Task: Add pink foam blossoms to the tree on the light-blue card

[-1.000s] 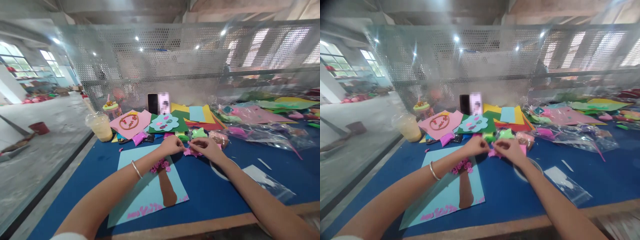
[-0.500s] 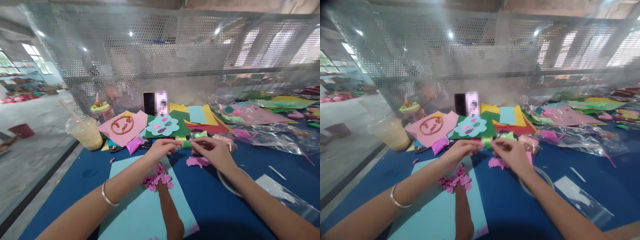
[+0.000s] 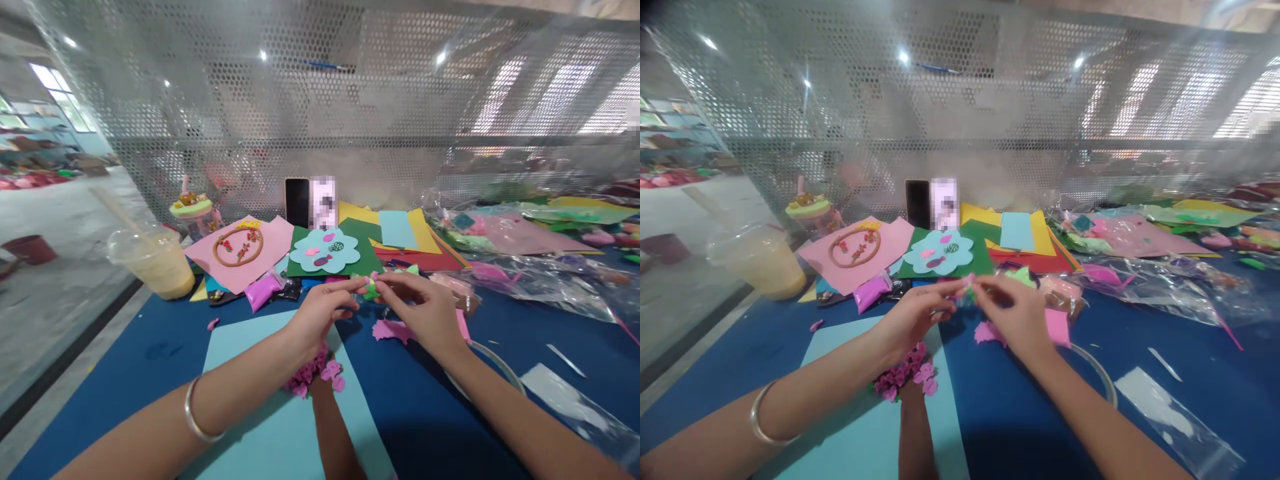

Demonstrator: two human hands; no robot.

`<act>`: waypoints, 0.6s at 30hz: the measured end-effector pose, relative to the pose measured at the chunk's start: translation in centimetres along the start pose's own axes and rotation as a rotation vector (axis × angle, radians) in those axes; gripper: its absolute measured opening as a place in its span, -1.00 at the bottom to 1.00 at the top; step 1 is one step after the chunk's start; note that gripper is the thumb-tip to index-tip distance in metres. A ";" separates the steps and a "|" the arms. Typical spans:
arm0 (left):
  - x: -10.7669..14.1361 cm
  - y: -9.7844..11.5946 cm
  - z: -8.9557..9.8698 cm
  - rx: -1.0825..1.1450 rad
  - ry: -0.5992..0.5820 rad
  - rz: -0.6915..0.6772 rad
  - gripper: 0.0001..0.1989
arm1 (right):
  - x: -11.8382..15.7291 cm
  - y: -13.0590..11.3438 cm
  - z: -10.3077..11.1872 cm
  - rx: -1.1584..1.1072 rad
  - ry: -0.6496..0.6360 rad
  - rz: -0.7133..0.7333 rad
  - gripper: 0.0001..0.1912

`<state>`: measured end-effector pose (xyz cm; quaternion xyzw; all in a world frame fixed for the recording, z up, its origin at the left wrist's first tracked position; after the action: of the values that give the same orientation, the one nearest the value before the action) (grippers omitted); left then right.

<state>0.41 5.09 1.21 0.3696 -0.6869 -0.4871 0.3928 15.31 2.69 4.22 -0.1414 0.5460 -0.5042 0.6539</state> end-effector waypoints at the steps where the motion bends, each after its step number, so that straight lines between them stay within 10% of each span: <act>1: 0.1 0.0 -0.1 0.012 -0.013 -0.004 -0.61 | 0.0 -0.2 0.0 0.013 0.000 0.019 -0.80; 18: 1.0 0.3 -0.9 0.030 -0.055 -0.041 -0.61 | 0.6 -3.3 0.5 0.240 0.079 0.395 -0.90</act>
<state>0.80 3.92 1.87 0.3761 -0.6969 -0.4946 0.3581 14.06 0.54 6.49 0.0670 0.5244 -0.4329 0.7302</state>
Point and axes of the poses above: each hand's wrist, its own x-axis away from the middle knuckle, its own z-axis out of the back of the hand, y = z × x, the point moved 7 cm from there along -x, towards the middle knuckle, and after that the axes turned 4 degrees about -x, right-handed, at the moved point
